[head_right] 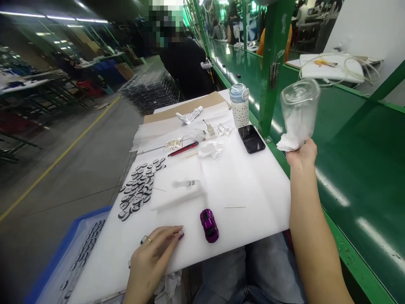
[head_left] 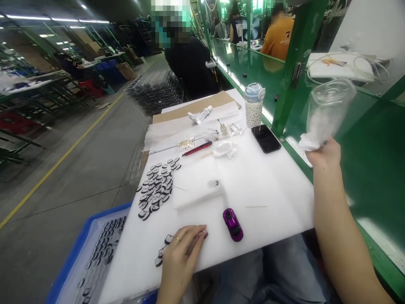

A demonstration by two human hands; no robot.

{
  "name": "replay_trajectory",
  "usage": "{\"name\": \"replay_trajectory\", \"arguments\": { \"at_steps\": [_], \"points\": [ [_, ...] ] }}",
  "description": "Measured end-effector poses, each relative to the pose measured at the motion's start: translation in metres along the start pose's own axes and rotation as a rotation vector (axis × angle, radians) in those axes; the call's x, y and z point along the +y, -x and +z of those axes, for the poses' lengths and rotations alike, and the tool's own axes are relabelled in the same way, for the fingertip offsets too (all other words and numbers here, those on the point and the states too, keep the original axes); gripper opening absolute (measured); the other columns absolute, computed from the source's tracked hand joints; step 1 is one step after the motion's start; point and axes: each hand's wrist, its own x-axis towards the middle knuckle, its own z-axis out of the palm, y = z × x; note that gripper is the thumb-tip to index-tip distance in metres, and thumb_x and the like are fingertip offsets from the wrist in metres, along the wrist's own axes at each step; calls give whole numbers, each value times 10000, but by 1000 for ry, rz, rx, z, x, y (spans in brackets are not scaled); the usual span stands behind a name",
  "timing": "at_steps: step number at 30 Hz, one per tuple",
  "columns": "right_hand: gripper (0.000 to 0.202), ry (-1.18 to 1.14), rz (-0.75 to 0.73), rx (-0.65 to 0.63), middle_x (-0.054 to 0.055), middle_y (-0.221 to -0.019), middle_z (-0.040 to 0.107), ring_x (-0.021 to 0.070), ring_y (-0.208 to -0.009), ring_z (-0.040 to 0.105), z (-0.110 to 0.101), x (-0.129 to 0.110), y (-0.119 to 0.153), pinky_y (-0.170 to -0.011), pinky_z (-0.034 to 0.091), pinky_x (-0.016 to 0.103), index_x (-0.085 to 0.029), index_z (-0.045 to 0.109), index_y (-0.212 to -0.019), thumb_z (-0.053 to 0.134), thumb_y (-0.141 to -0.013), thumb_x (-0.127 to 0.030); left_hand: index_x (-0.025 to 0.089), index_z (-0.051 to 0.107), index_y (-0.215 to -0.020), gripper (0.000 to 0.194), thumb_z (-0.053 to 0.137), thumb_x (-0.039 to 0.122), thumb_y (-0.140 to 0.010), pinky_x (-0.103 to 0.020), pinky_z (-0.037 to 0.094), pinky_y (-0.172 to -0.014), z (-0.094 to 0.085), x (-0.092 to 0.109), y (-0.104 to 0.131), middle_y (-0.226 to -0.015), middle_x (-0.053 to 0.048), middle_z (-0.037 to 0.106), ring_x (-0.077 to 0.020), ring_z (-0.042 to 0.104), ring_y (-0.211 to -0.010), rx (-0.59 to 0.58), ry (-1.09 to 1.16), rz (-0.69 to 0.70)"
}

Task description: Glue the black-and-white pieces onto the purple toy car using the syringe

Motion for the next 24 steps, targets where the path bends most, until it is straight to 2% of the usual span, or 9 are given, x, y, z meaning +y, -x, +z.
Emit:
{"name": "replay_trajectory", "arguments": {
  "at_steps": [6,10,14,18,20,21,22,24],
  "points": [
    [349,-198,156,92,78,-687,613,250,-813,570,4,5,2,-792,510,456,-281,508,-729,522,-730,-630,253,748,-931,222,585,402,-938,-289,578,-711,-9,-4,-4,-912,-29,708,-193,697,-795,24,-171,165],
    [335,-247,174,105,72,-685,618,255,-845,582,8,5,10,-800,525,449,-289,509,-713,565,-749,-618,250,745,-923,271,548,435,-948,-285,582,-662,-12,-4,-9,-912,-30,715,-196,709,-780,-39,-217,148],
    [349,-233,113,118,67,-675,611,256,-835,596,11,8,15,-782,549,443,-282,514,-717,610,-739,-617,249,733,-902,277,531,434,-943,-278,576,-627,-12,-7,-11,-909,-33,710,-200,710,-779,-99,-214,80],
    [395,-134,-71,268,69,-798,615,253,-851,617,28,2,17,-801,553,477,-226,524,-870,463,-835,-615,258,711,-938,199,599,418,-901,-279,577,-697,-6,-10,-7,-979,-31,709,-207,704,-845,-116,-106,-53],
    [439,-57,-209,324,85,-956,619,249,-922,620,42,-12,21,-872,529,503,-195,520,-1051,398,-900,-589,251,706,-930,210,639,442,-872,-296,573,-756,0,-7,-4,-962,-32,715,-213,693,-843,-22,-27,-147],
    [460,-20,-273,320,93,-1028,616,251,-968,616,50,-22,25,-924,506,510,-186,516,-1131,433,-904,-577,246,709,-915,229,659,461,-853,-304,570,-763,4,-4,-3,-933,-33,718,-214,685,-818,50,14,-198],
    [482,36,-349,279,102,-1089,612,258,-1017,608,60,-32,29,-973,479,510,-180,517,-1190,496,-891,-559,242,715,-916,248,676,474,-837,-309,567,-764,7,0,-2,-912,-34,720,-213,677,-799,105,64,-251],
    [491,216,-570,74,126,-1182,602,282,-1120,578,81,-53,39,-1039,436,496,-176,536,-1236,604,-860,-485,233,734,-959,296,710,485,-805,-312,571,-767,14,11,-1,-917,-45,727,-216,672,-804,166,217,-359]
  ]
}}
